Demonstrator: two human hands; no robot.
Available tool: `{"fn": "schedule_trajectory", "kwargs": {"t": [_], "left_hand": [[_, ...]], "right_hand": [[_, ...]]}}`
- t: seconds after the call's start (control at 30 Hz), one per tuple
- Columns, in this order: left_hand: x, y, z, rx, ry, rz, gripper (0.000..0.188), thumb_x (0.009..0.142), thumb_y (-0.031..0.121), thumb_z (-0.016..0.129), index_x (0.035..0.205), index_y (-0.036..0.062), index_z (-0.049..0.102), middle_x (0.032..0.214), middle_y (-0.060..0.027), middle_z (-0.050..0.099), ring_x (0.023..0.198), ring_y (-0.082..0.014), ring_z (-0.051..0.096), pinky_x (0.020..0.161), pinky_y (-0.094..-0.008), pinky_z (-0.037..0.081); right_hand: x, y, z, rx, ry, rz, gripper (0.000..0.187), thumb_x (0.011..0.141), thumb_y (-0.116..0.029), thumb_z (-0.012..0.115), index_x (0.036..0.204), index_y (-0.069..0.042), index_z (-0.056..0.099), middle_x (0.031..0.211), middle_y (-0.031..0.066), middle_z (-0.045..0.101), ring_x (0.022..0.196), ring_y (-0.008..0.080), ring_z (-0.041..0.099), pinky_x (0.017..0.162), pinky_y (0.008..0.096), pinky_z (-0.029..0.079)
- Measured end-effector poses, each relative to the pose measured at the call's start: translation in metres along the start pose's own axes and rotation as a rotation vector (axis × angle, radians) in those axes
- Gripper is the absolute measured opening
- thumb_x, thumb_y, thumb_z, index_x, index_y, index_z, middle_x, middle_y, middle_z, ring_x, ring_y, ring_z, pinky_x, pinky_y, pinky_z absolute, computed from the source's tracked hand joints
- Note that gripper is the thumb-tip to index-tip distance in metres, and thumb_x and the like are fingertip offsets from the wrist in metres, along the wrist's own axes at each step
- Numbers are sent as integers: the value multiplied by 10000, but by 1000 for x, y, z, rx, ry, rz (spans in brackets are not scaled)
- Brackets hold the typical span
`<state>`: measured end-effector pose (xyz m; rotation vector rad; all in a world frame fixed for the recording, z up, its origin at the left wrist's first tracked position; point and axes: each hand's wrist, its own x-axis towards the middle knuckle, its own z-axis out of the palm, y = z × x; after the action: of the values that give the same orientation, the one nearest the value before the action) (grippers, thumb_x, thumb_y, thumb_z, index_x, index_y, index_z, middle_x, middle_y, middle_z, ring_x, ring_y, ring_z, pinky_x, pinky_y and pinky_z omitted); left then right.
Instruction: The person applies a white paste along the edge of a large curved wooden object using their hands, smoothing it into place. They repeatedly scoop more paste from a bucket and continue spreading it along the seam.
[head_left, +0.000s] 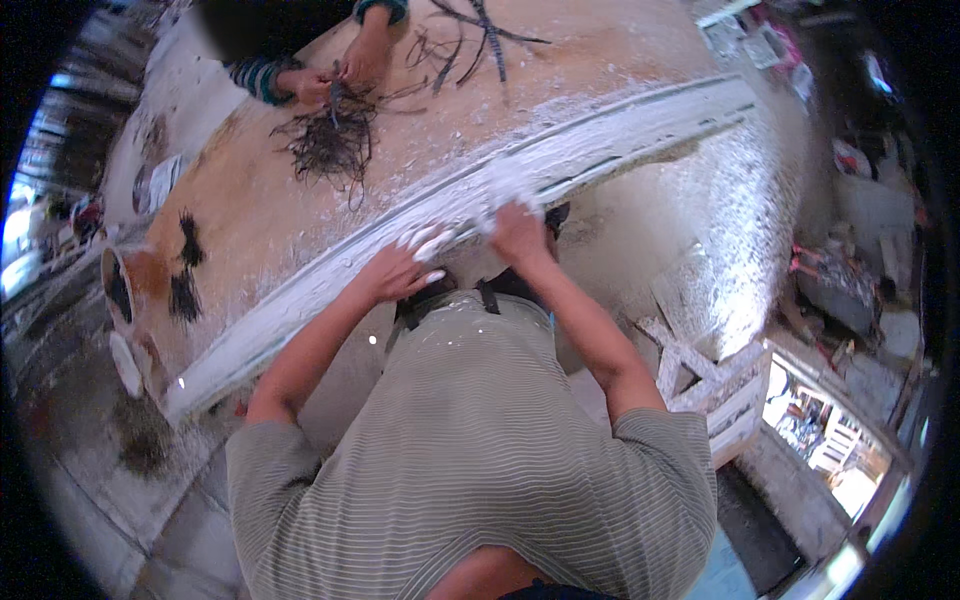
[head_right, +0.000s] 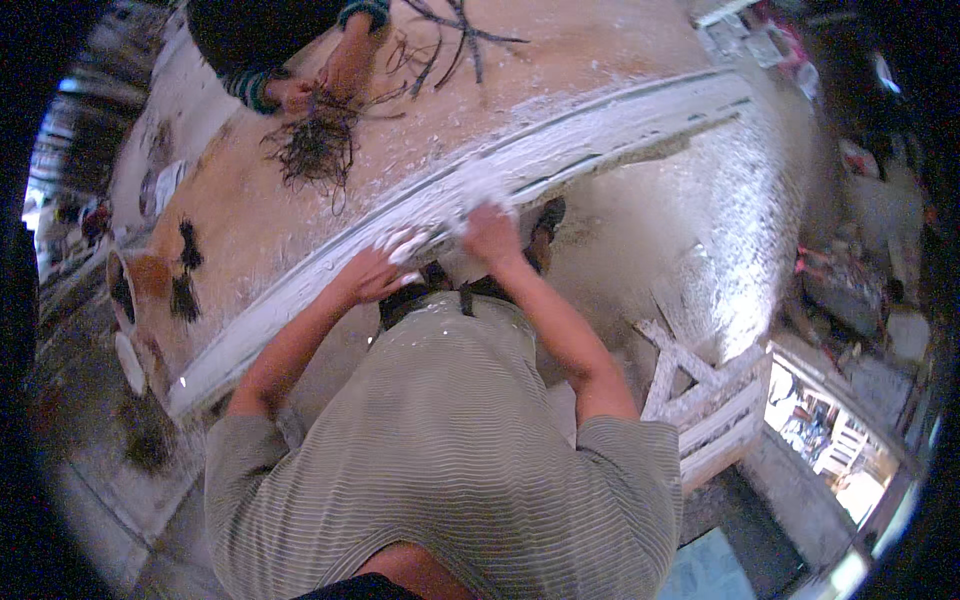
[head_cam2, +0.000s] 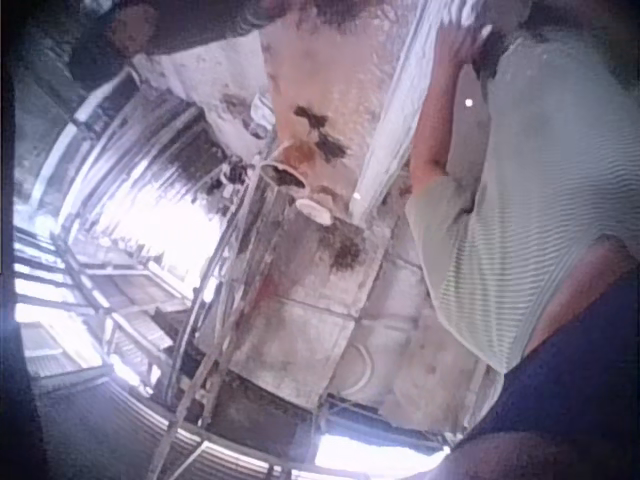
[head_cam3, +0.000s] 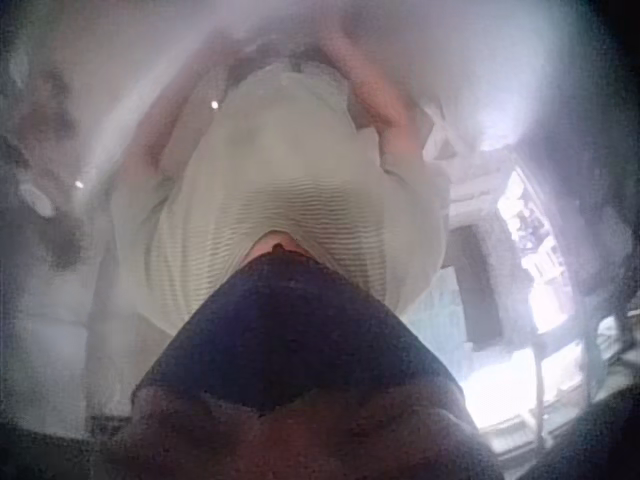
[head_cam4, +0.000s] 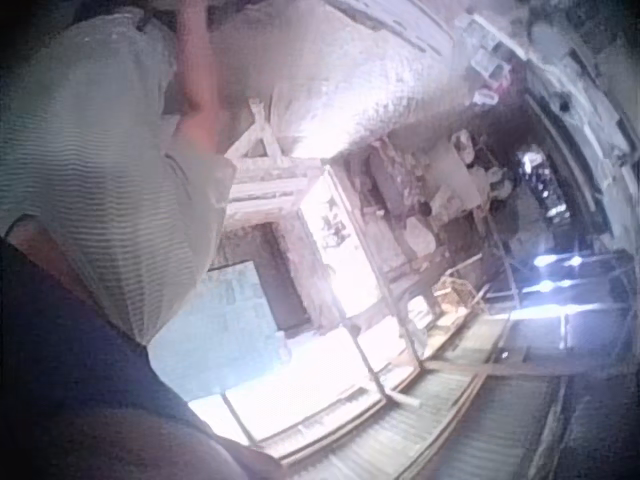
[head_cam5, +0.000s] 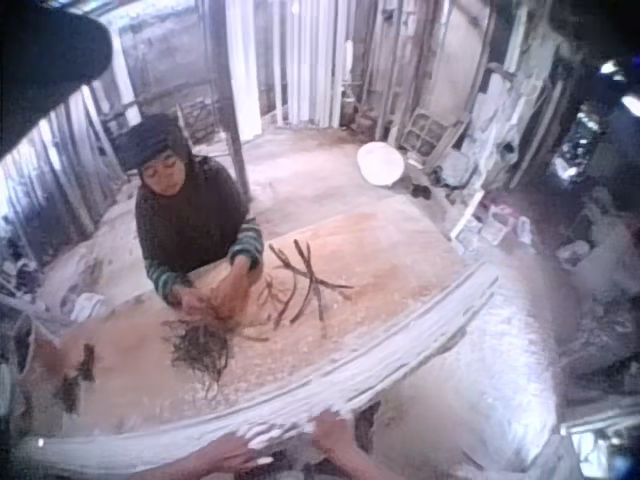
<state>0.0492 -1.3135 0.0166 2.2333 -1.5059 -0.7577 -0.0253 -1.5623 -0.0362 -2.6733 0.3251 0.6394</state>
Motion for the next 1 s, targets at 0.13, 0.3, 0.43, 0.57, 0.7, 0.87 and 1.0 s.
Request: {"fn": "schedule_trajectory", "kwargs": {"t": [0.13, 0.3, 0.43, 0.57, 0.7, 0.87, 1.0], "left_hand": [[-73, -28, 13, 164, -100, -31, 552, 913, 364, 506, 1386, 82, 457, 1539, -147, 253, 1396, -381, 248, 1074, -479, 334], [-75, -26, 0, 216, -124, -79, 464, 906, 345, 495, 1302, 113, 560, 1532, -147, 274, 1414, -381, 215, 1068, -494, 331], [-38, -18, -7, 271, -220, -86, 445, 909, 343, 486, 1322, 194, 560, 1537, -116, 286, 1434, -313, 213, 1071, -463, 336], [23, -17, 4, 275, 60, 126, 423, 902, 360, 509, 1263, 171, 621, 1569, -63, 230, 1453, -271, 169, 1147, -441, 221], [121, 5, 2, 354, 5, 153, 429, 922, 394, 470, 1272, 192, 616, 1570, -35, 235, 1451, -225, 176, 1155, -426, 203], [268, 56, -15, 368, 130, 250, 416, 914, 403, 460, 1158, 147, 678, 1551, -57, 281, 1445, -203, 198, 1167, -422, 165], [391, 103, -26, 393, 249, 334, 440, 908, 440, 482, 893, 94, 754, 1446, -80, 449, 1398, -180, 288, 1108, -413, 242]], "right_hand": [[-31, -70, 0, 44, 665, -635, 482, 924, -442, 474, 999, 0, 651, 948, 222, 640, 863, 376, 624, 799, 509, 481], [-70, -80, -5, 69, 535, -242, 508, 921, -425, 497, 898, 58, 655, 918, 276, 620, 877, 400, 619, 787, 495, 498], [-67, -65, -12, 144, 246, 98, 444, 884, -358, 580, 892, 81, 650, 958, 304, 613, 928, 433, 609, 812, 497, 498], [-39, -37, -44, 243, 229, 377, 523, 857, -368, 597, 1083, 104, 610, 1188, 315, 557, 1108, 444, 557, 948, 488, 463], [0, 47, -66, 223, 384, 483, 526, 848, -372, 595, 1087, 96, 616, 1189, 321, 556, 1113, 431, 560, 964, 498, 451], [25, 151, -158, 264, 427, 603, 501, 870, -395, 562, 1038, 68, 654, 1149, 260, 616, 1128, 402, 561, 986, 472, 436], [61, 249, -204, 280, 492, 728, 480, 886, -402, 532, 1017, 35, 681, 1124, 212, 648, 1132, 377, 566, 991, 455, 429]]}}
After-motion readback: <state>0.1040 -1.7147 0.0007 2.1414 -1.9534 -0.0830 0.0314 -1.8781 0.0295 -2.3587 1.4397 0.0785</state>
